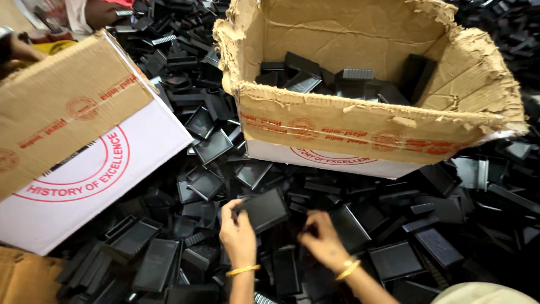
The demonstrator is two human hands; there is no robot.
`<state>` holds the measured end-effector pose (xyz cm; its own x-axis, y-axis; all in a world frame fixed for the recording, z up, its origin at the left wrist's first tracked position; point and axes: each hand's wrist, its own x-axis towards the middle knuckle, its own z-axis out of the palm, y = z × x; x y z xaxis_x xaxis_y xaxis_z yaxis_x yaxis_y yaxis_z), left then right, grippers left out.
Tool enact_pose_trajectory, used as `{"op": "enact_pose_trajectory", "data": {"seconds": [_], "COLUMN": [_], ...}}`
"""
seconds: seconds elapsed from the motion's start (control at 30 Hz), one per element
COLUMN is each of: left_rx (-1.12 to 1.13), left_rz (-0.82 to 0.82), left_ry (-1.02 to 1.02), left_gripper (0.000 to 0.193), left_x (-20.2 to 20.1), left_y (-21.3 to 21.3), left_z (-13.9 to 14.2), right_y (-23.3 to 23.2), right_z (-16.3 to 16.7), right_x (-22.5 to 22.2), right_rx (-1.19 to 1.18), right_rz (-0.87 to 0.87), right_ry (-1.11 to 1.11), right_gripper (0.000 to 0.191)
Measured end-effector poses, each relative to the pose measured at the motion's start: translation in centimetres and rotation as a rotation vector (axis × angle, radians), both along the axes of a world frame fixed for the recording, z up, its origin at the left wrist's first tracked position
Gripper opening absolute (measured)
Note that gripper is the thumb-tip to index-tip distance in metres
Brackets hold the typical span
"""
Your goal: The person sits on the floor among a large pile of black plastic boxes and picks them up one at a time, turning each over in their hands before placing it into a cardboard box in front of them. Other people nearby perform the same picking and boxing of the plastic parts.
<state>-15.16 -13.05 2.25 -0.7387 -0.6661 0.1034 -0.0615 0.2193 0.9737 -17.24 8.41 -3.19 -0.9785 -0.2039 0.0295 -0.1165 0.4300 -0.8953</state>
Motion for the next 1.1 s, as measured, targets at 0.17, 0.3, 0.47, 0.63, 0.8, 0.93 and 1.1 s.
{"op": "enact_pose_trajectory", "data": {"seconds": [0.17,0.3,0.47,0.63,0.8,0.93,1.1], "left_rx": [-0.197,0.335,0.561,0.577,0.395,0.585,0.563], "left_rz": [-0.469,-0.899,-1.023,-1.041,-0.962,-0.866,-0.908], "left_ry": [0.416,0.541,0.654,0.473,0.51,0.556,0.562], "left_gripper": [0.028,0.034,0.023,0.05,0.053,0.037,0.037], "left_x": [0.5,2.4,3.8,4.3,4.3,3.8,3.8], "left_y": [4.6,5.1,3.8,4.5,5.0,4.5,4.1], "left_z": [0.0,1.0,1.9,3.1,3.7,2.9,2.5], "right_y": [2.0,1.2,1.3,2.2,2.7,3.0,2.8], "right_z": [3.5,6.6,9.6,10.8,10.9,11.6,12.7], "right_x": [-0.2,1.1,2.0,1.0,1.1,1.8,2.0], "right_rx": [-1.108,-1.197,-1.29,-1.08,-0.959,-0.931,-0.87], "right_rz": [0.084,0.09,0.175,0.229,0.278,0.398,0.421], "right_ry": [-0.451,-0.337,-0.301,-0.131,-0.151,-0.147,-0.046], "right_gripper": [0.042,0.045,0.047,0.052,0.061,0.07,0.074]}}
